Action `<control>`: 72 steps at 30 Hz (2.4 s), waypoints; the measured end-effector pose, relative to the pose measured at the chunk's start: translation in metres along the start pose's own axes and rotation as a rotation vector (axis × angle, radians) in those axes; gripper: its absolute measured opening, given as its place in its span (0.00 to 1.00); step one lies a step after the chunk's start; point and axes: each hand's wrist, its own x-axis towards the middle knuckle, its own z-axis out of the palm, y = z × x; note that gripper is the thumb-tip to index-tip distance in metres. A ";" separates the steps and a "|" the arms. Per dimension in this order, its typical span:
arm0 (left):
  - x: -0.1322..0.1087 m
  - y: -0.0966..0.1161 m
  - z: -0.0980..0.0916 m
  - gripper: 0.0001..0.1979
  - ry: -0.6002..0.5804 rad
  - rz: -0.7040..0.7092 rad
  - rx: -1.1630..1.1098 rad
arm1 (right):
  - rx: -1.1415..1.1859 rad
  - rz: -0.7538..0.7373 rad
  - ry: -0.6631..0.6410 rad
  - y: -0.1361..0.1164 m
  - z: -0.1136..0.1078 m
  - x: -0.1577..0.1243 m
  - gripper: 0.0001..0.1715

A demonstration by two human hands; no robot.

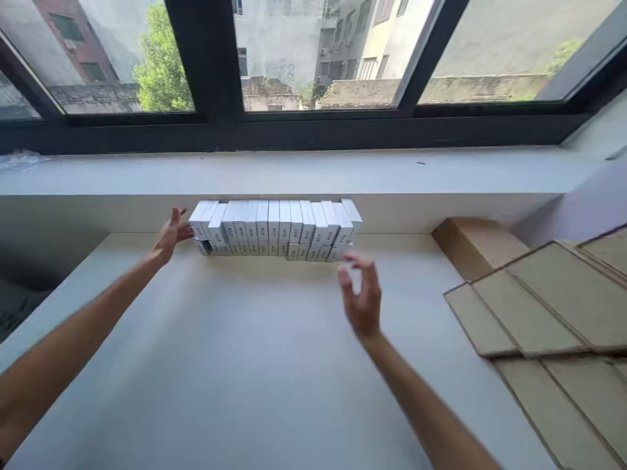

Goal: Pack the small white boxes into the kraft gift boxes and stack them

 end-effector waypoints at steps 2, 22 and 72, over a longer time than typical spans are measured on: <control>-0.014 -0.020 0.004 0.53 -0.113 0.069 -0.010 | -0.005 0.115 -0.106 0.029 0.000 0.041 0.45; -0.022 -0.064 0.071 0.37 0.197 0.209 0.161 | -0.171 0.379 -0.299 0.104 0.047 0.082 0.49; -0.025 -0.040 0.076 0.35 0.167 0.207 0.090 | 0.356 0.111 -1.454 -0.043 0.162 0.106 0.31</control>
